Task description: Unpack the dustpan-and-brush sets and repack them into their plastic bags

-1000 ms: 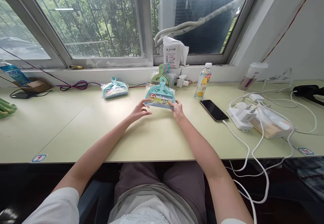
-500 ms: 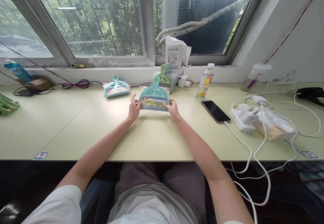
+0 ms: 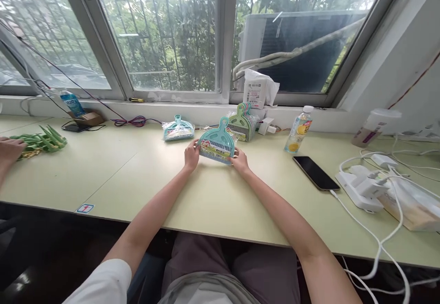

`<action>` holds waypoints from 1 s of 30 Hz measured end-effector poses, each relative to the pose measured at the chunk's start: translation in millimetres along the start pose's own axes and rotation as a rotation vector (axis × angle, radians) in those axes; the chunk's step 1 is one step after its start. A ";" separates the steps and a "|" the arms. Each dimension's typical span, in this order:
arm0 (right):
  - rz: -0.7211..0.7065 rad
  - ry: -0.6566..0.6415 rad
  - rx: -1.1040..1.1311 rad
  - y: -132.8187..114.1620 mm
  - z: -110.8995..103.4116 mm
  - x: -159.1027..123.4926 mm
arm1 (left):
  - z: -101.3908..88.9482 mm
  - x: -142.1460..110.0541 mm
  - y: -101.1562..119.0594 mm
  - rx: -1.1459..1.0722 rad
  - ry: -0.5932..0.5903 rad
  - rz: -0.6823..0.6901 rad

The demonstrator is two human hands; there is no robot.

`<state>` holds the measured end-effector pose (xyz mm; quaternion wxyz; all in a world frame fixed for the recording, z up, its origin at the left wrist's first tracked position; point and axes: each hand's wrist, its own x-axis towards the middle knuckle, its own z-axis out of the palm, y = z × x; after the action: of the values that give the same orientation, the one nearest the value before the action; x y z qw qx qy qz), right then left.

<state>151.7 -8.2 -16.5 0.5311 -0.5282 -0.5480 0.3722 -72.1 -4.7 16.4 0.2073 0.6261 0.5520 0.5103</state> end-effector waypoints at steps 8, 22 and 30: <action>-0.181 -0.094 -0.129 -38.8 99.4 81.2 | -56.6 37.3 -38.6 0.058 0.360 -0.023; -0.125 -0.138 -0.284 -78.2 224.1 164.3 | -88.4 102.7 -99.8 0.849 -0.140 0.276; -0.264 0.621 -0.335 -51.4 138.3 124.6 | -69.7 119.9 -110.2 0.973 -0.138 0.182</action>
<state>22.6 125.9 34.9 0.6217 -0.6203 -0.4774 0.0280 -201.0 116.0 2.4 -0.1180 0.7281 0.6543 0.1668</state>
